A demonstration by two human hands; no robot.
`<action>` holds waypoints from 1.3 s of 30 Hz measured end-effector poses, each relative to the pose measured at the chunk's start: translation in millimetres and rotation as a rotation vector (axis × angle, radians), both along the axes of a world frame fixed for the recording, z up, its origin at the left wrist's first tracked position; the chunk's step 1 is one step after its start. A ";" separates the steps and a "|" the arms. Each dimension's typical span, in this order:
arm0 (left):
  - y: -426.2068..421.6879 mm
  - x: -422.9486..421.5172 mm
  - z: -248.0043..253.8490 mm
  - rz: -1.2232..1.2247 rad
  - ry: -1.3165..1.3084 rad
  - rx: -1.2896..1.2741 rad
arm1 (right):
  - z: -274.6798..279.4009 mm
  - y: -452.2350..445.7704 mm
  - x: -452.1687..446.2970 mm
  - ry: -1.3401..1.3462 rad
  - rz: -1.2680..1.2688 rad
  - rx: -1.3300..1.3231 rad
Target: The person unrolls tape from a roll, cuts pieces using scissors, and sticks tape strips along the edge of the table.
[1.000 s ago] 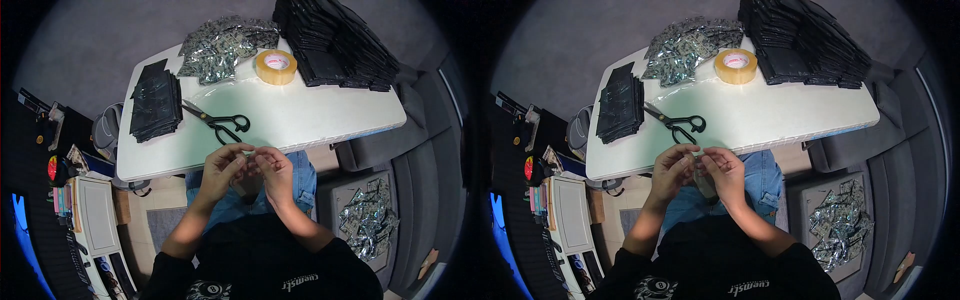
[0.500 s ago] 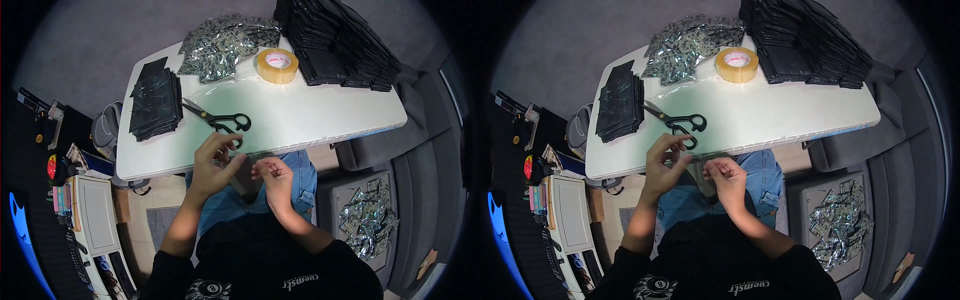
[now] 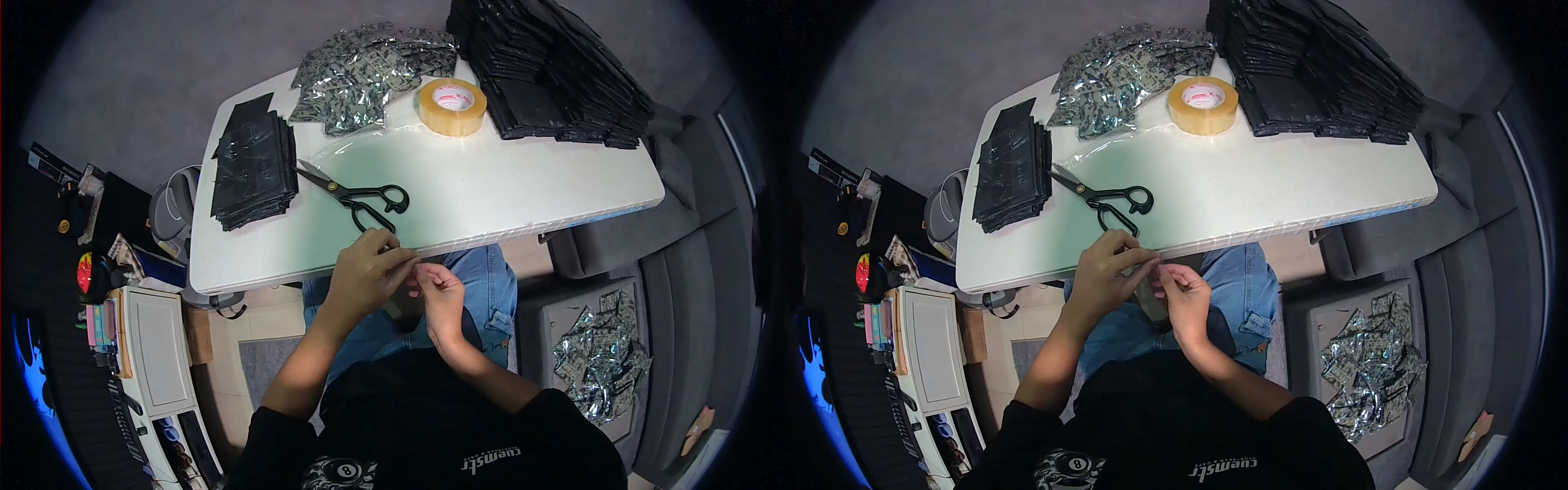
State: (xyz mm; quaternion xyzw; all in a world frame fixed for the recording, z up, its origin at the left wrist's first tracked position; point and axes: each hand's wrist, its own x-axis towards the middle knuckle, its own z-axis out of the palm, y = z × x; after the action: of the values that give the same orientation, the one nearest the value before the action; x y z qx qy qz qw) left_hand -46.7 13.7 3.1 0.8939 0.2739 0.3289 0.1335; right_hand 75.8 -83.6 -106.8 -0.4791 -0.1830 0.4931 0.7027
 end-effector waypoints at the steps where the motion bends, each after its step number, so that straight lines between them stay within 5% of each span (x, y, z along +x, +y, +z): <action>1: 1.2 -0.2 -1.6 0.006 0.019 0.005 | -4.1 2.9 -0.9 0.010 -0.010 -0.002; 39: 11.7 0.3 -9.6 -0.045 0.064 0.087 | -26.5 21.4 25.2 0.107 0.082 -0.049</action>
State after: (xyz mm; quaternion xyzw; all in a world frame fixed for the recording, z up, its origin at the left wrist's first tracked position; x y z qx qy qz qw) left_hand -46.4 25.4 -6.6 0.9148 0.2434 0.3088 0.0928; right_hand 101.0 -62.3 -133.3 -0.4611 -0.1524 0.5509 0.6788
